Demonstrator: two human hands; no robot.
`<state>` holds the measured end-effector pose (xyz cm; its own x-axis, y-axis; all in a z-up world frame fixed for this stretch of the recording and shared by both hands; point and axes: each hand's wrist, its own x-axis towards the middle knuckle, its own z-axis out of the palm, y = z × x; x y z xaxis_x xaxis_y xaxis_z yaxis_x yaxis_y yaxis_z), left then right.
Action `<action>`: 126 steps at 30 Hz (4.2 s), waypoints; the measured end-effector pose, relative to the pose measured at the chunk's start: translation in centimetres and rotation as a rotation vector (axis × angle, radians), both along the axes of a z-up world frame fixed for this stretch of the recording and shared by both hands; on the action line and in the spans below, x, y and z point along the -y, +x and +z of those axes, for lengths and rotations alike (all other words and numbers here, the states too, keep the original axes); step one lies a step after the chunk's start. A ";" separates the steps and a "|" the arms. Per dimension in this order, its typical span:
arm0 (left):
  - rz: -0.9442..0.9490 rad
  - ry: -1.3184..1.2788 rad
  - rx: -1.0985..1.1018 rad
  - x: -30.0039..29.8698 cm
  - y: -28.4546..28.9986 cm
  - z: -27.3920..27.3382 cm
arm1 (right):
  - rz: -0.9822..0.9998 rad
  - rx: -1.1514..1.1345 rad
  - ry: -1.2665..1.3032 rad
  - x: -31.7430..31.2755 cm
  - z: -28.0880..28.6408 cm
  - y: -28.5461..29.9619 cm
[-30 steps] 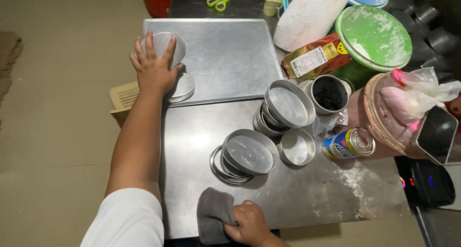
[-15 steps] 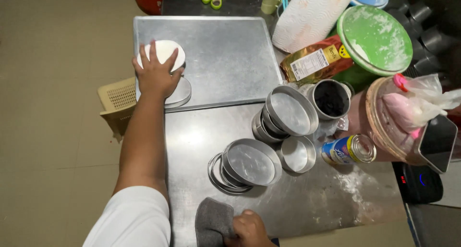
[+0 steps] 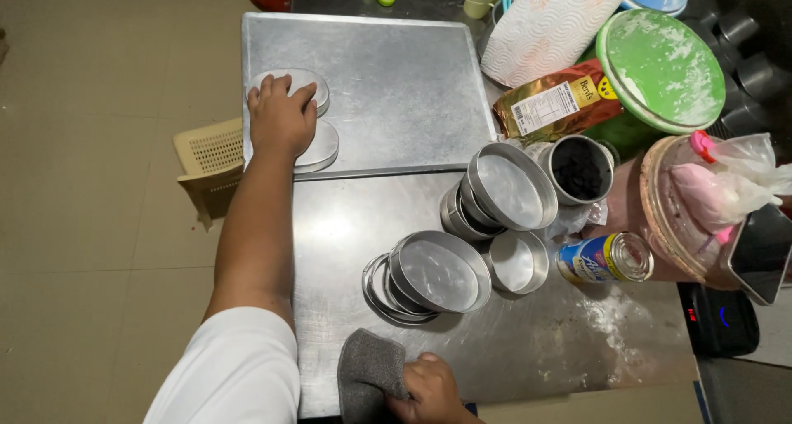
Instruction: Wiping and stacking metal baking pans on a prep table.
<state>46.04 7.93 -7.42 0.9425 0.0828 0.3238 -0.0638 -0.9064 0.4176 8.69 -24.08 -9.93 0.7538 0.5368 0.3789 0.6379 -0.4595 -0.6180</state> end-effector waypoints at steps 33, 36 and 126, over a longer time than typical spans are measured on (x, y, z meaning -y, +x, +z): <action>0.032 -0.214 0.231 -2.2 1.7 1.6 | -0.060 -0.044 0.030 0.2 -1.4 0.1; 0.104 -0.353 0.267 -5.0 0.6 1.3 | -0.065 -0.048 0.012 -0.1 -0.8 0.0; -0.332 -0.297 0.042 2.7 -45.4 0.5 | 0.335 -0.118 -0.164 -6.0 6.0 0.0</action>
